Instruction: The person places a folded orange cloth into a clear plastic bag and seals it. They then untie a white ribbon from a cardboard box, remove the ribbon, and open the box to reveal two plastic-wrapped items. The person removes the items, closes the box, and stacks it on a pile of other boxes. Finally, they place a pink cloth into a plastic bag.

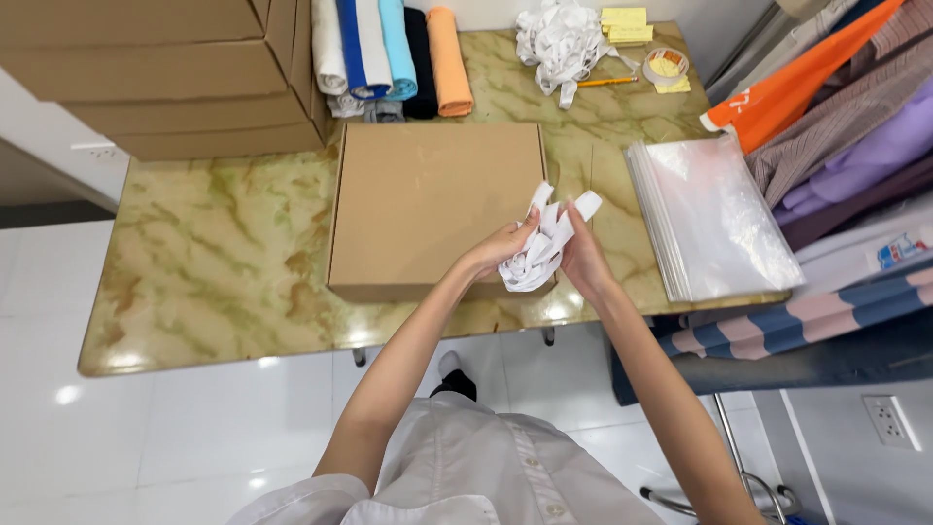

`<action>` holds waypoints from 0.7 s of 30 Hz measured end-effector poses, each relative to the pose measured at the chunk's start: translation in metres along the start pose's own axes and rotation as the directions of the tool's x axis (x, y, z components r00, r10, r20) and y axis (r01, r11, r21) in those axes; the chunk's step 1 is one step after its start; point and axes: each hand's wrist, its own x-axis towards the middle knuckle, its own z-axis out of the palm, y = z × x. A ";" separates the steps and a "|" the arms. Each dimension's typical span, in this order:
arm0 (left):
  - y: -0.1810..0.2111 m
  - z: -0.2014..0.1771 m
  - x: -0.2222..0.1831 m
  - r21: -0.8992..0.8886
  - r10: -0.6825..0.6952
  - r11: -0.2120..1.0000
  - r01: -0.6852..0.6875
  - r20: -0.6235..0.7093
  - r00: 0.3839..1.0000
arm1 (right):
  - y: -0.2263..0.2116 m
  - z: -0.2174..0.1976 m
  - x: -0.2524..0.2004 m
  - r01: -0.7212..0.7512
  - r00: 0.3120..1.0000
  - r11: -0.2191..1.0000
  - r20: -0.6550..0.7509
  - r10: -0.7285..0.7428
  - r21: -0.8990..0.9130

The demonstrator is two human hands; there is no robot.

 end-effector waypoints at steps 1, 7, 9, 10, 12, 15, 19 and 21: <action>0.009 -0.003 0.004 0.000 0.002 1.000 -0.002 0.002 1.000 | -0.019 0.019 -0.009 0.002 1.000 1.000 -0.002 -0.002 -0.001; 0.079 -0.025 0.032 0.447 0.063 0.883 -0.140 0.184 0.981 | -0.064 0.043 0.032 0.034 0.999 0.942 0.022 -0.028 -0.333; 0.095 -0.038 0.032 0.551 0.095 0.816 -0.178 0.175 0.980 | -0.054 0.019 0.072 -0.045 0.997 0.960 0.052 0.062 -0.275; 0.094 -0.041 0.044 0.553 0.090 0.814 -0.178 0.183 0.979 | -0.062 0.022 0.076 -0.047 0.997 0.962 0.044 0.061 -0.269; 0.091 -0.045 0.065 0.483 0.142 0.833 -0.270 0.284 0.948 | -0.077 0.028 0.081 -0.106 0.992 0.935 0.031 0.124 -0.339; 0.060 -0.051 0.114 0.504 0.183 0.806 -0.310 0.287 0.940 | -0.084 0.015 0.109 -0.077 0.996 0.935 0.019 0.089 -0.346; 0.056 -0.053 0.146 0.192 0.183 0.950 -0.245 0.292 0.939 | -0.096 -0.028 0.144 0.028 0.998 0.946 -0.042 -0.044 -0.323; 0.050 -0.055 0.166 -0.081 0.031 0.997 -0.020 0.138 0.990 | -0.096 -0.060 0.169 0.058 0.975 0.969 -0.193 -0.106 -0.239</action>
